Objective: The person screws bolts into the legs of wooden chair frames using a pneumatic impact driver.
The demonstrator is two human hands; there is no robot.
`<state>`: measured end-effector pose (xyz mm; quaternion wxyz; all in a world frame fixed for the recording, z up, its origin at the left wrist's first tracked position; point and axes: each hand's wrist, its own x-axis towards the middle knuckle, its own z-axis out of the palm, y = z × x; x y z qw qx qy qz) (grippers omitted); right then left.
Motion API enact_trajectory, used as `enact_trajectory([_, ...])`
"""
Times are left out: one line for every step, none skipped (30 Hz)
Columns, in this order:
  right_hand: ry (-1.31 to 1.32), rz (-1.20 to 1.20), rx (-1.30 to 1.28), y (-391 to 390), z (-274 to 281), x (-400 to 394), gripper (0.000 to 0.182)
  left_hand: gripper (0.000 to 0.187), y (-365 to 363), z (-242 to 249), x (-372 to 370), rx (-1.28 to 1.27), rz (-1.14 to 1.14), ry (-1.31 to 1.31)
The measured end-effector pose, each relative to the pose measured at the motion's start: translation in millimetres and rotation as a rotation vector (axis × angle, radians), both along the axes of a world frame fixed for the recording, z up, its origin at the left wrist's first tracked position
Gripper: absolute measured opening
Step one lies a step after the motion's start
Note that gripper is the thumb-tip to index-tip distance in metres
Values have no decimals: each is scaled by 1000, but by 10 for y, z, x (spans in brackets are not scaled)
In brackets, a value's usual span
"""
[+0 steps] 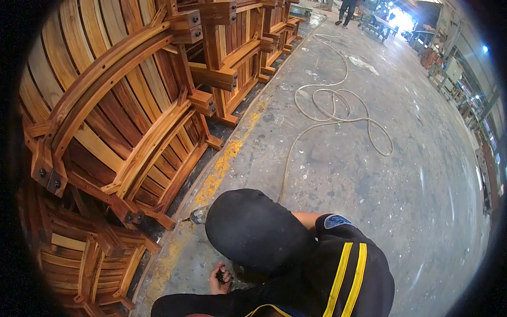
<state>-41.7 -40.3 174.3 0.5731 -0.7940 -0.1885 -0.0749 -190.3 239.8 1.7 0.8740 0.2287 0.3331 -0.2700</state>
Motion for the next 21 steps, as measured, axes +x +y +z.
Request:
enact_trajectory([-1,11,-2,5,-4,11,33,22,-9,27,31,1,-1,-2])
enact_trajectory([-2,22,-4,8,-6,24,33,20,-16,57,78,32,18,-13])
enact_trajectory([-3,33,-6,12,-9,36,33,19,-19,79,120,63,37,-24])
enact_trajectory([-3,44,-7,20,-16,43,33,19,-14,67,157,65,36,-25])
enact_trajectory([-3,55,-7,31,-24,52,33,18,-7,26,208,21,72,-44])
enact_trajectory([-4,66,-7,41,-31,64,33,19,0,-5,265,-24,106,-63])
enact_trajectory([-5,75,-6,53,-39,73,33,19,5,-17,320,-20,104,-65])
enact_trajectory([-6,85,-5,66,-47,81,33,18,6,-19,378,-34,112,-74])
enact_trajectory([-6,95,-4,79,-57,89,33,18,9,-2,432,-48,122,-81])
enact_trajectory([-6,105,-4,91,-65,99,33,18,16,48,490,-44,120,-83])
enact_trajectory([-7,116,-4,97,-71,112,33,19,14,125,553,-102,111,-81])
enact_trajectory([-7,126,-6,100,-77,121,33,19,3,200,613,-160,101,-77])
enact_trajectory([-6,136,-5,106,-86,121,33,19,-4,267,667,-156,99,-77])
enact_trajectory([-7,146,-4,124,-79,124,33,20,-14,336,733,-69,83,-89])
enact_trajectory([-9,158,0,142,-77,136,33,21,-26,423,804,21,69,-102])
enact_trajectory([-12,170,5,168,-77,151,33,21,-44,556,883,30,69,-106])
enact_trajectory([-17,185,14,206,-74,172,33,21,-58,717,968,21,128,-124])
enact_trajectory([-23,201,24,254,-75,201,33,21,-50,840,1045,14,189,-143])
enact_trajectory([-30,220,37,308,-75,231,33,21,-8,918,1115,30,195,-152])
enact_trajectory([-39,240,51,368,-72,267,33,21,68,995,1192,17,199,-232])
enact_trajectory([-51,261,66,430,-62,313,33,21,151,1080,1272,5,200,-316])
